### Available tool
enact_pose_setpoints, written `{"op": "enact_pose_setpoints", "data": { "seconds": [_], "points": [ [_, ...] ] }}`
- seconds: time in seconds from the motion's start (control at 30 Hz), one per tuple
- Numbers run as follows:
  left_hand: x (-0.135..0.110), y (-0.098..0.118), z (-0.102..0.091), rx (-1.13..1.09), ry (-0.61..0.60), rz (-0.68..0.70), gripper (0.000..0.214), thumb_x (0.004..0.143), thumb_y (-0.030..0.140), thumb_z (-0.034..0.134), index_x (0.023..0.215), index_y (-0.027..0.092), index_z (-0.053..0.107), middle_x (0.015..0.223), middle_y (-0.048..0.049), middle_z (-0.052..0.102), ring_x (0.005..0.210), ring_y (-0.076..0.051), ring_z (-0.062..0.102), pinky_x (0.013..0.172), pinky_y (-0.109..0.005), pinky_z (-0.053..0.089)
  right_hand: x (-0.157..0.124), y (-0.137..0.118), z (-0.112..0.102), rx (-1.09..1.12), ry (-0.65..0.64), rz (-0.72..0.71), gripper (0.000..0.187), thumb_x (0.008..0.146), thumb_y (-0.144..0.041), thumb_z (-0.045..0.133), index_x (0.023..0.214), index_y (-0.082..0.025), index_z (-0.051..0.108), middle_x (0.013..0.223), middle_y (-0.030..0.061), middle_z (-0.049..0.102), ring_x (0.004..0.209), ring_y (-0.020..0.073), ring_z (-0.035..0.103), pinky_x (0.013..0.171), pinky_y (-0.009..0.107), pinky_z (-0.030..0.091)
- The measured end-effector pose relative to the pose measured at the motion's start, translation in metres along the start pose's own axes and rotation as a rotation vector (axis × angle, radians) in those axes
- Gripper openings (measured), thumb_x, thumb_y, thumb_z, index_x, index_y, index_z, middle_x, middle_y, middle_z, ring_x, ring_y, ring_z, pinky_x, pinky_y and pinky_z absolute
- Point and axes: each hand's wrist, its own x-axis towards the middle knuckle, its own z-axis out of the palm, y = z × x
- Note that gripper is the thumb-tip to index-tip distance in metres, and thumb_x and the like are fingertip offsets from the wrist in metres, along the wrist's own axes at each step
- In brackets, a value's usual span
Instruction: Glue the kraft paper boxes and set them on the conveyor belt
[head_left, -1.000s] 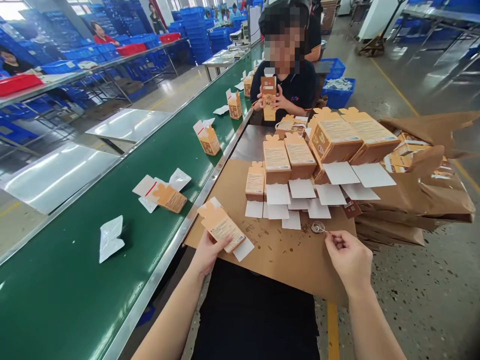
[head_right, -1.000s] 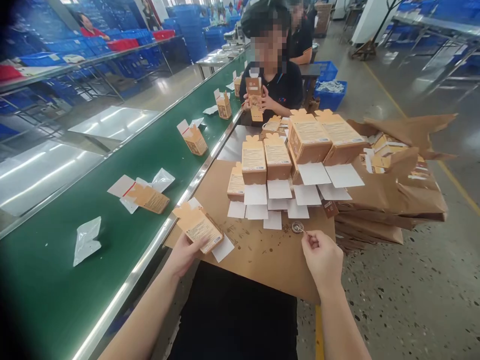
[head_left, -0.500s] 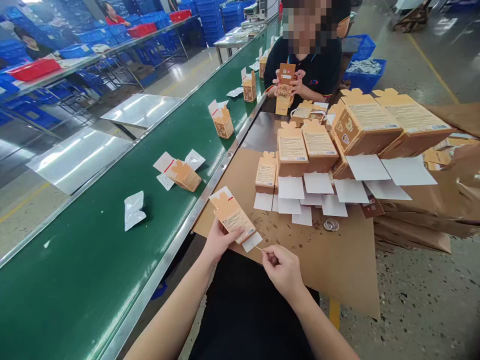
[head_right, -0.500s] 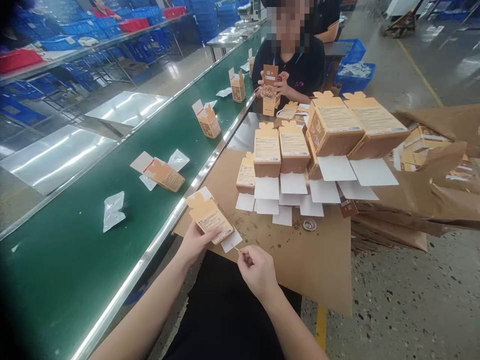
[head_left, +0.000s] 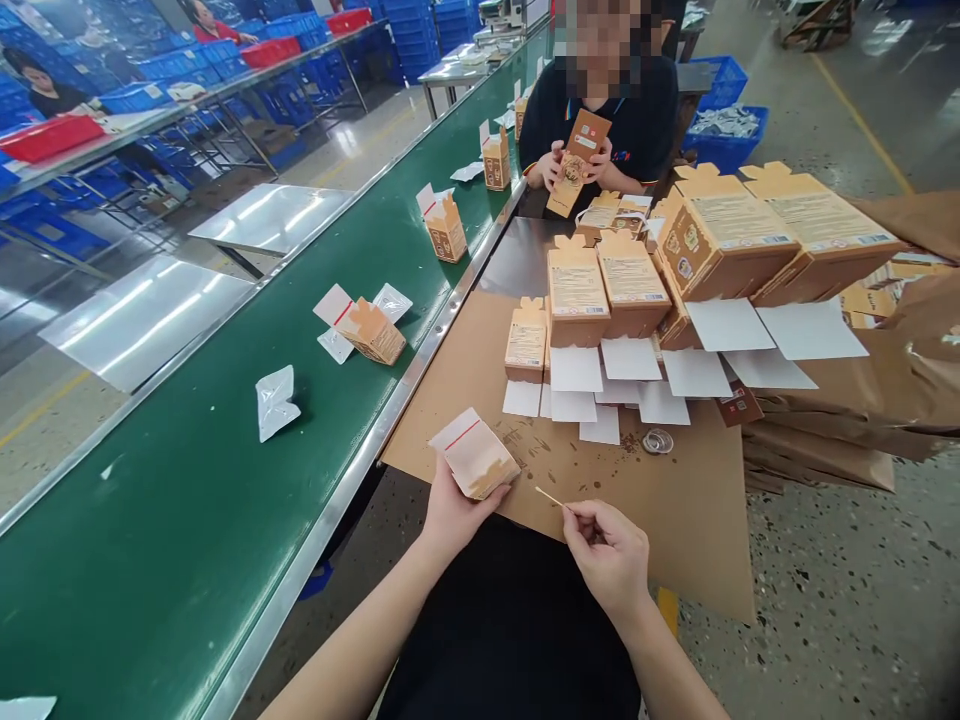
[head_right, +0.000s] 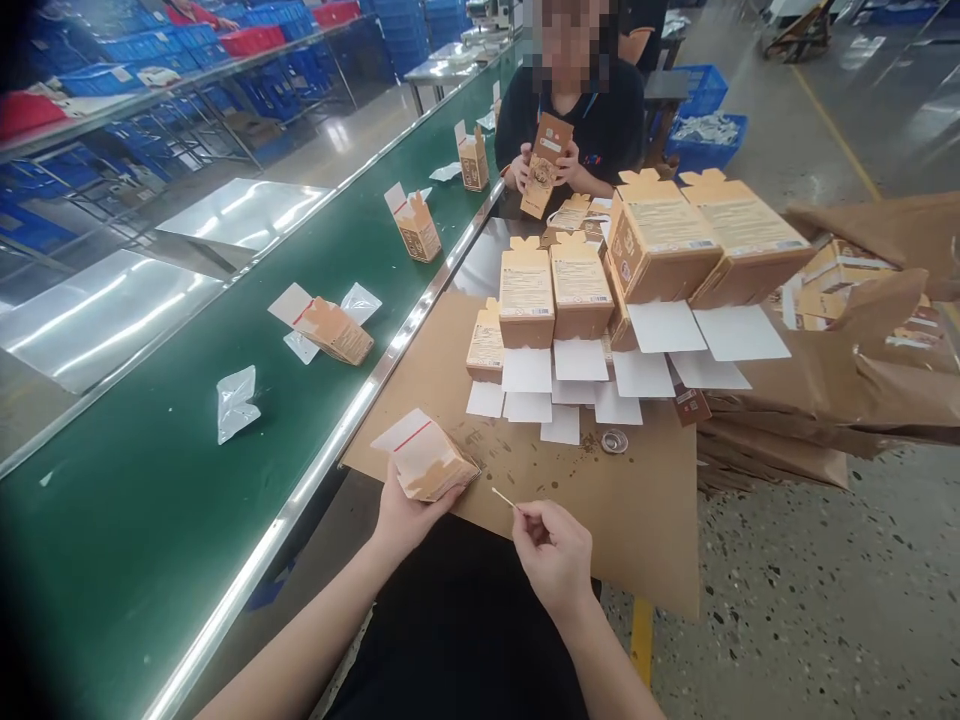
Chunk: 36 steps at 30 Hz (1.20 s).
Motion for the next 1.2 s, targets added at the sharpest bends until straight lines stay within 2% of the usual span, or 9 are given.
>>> {"op": "enact_pose_setpoints", "data": {
  "seconds": [0.17, 0.37, 0.47, 0.6, 0.7, 0.77, 0.83, 1.03, 1.2],
  "points": [
    [-0.007, -0.016, 0.007, 0.112, 0.038, -0.034, 0.078, 0.073, 0.052, 0.104, 0.137, 0.034, 0.063, 0.132, -0.0149, 0.082, 0.127, -0.046, 0.081, 0.109, -0.063, 0.066, -0.014, 0.000, -0.014, -0.008, 0.010, 0.059, 0.026, 0.106, -0.029, 0.073, 0.082, -0.024, 0.081, 0.064, -0.0012, 0.068, 0.050, 0.0126, 0.061, 0.050, 0.021, 0.054],
    [-0.001, -0.017, 0.004, 0.130, 0.027, 0.010, 0.076, 0.067, 0.054, 0.107, 0.128, 0.034, 0.067, 0.125, -0.0146, 0.083, 0.123, -0.049, 0.082, 0.106, -0.065, 0.068, -0.017, -0.005, -0.008, 0.026, -0.008, 0.034, 0.030, 0.107, -0.034, 0.073, 0.079, -0.024, 0.080, 0.063, -0.0003, 0.068, 0.049, 0.0132, 0.061, 0.050, 0.022, 0.055],
    [0.017, -0.016, -0.029, 0.073, 0.227, 0.070, 0.084, 0.065, 0.057, 0.108, 0.131, 0.030, 0.064, 0.130, -0.0158, 0.083, 0.126, -0.047, 0.082, 0.111, -0.066, 0.068, -0.020, -0.006, -0.010, 0.028, -0.012, 0.024, 0.030, 0.108, -0.036, 0.075, 0.081, -0.024, 0.082, 0.065, 0.0014, 0.071, 0.050, 0.0140, 0.062, 0.050, 0.023, 0.055],
    [0.049, -0.021, -0.114, 0.000, 0.641, 0.131, 0.096, 0.062, 0.054, 0.106, 0.138, 0.026, 0.055, 0.146, -0.0179, 0.077, 0.137, -0.041, 0.079, 0.119, -0.061, 0.065, -0.022, -0.004, -0.019, 0.035, 0.005, 0.018, 0.030, 0.107, -0.040, 0.078, 0.082, -0.024, 0.084, 0.065, 0.0017, 0.072, 0.050, 0.0148, 0.063, 0.049, 0.024, 0.055],
    [0.065, -0.027, -0.173, 0.069, 0.749, 0.039, 0.093, 0.057, 0.042, 0.106, 0.133, 0.027, 0.054, 0.149, -0.0176, 0.074, 0.143, -0.040, 0.076, 0.122, -0.059, 0.064, -0.019, -0.004, -0.021, 0.010, 0.006, 0.024, 0.033, 0.107, -0.044, 0.080, 0.080, -0.024, 0.084, 0.065, 0.0025, 0.073, 0.049, 0.0149, 0.063, 0.049, 0.023, 0.056],
    [0.071, -0.031, -0.196, 0.158, 0.738, -0.059, 0.090, 0.055, 0.037, 0.105, 0.129, 0.027, 0.055, 0.143, -0.0165, 0.076, 0.141, -0.042, 0.077, 0.120, -0.061, 0.064, -0.015, -0.006, -0.018, -0.009, 0.012, 0.018, 0.034, 0.107, -0.045, 0.080, 0.080, -0.024, 0.085, 0.065, 0.0024, 0.073, 0.048, 0.0145, 0.063, 0.049, 0.023, 0.057],
    [0.075, -0.035, -0.205, 0.235, 0.723, -0.109, 0.087, 0.056, 0.035, 0.104, 0.127, 0.027, 0.056, 0.137, -0.0151, 0.078, 0.139, -0.043, 0.078, 0.118, -0.061, 0.065, -0.010, -0.008, -0.014, -0.016, 0.017, 0.005, 0.033, 0.107, -0.045, 0.080, 0.081, -0.024, 0.085, 0.065, 0.0021, 0.074, 0.048, 0.0139, 0.063, 0.049, 0.022, 0.057],
    [0.101, -0.031, -0.206, 0.269, 0.636, -0.092, 0.087, 0.060, 0.032, 0.103, 0.132, 0.027, 0.055, 0.135, -0.0128, 0.080, 0.138, -0.040, 0.078, 0.118, -0.056, 0.065, 0.000, -0.013, -0.004, 0.003, 0.001, -0.027, 0.035, 0.107, -0.047, 0.082, 0.081, -0.023, 0.085, 0.063, 0.0013, 0.073, 0.046, 0.0133, 0.062, 0.047, 0.022, 0.055],
    [0.108, -0.028, -0.205, 0.240, 0.570, -0.090, 0.098, 0.057, 0.038, 0.107, 0.138, 0.028, 0.054, 0.149, -0.0168, 0.072, 0.148, -0.042, 0.071, 0.130, -0.060, 0.055, 0.005, -0.011, -0.017, -0.015, 0.040, -0.017, 0.039, 0.107, -0.053, 0.082, 0.081, -0.024, 0.086, 0.065, 0.0031, 0.075, 0.047, 0.0151, 0.064, 0.047, 0.024, 0.057]
  ]
}}
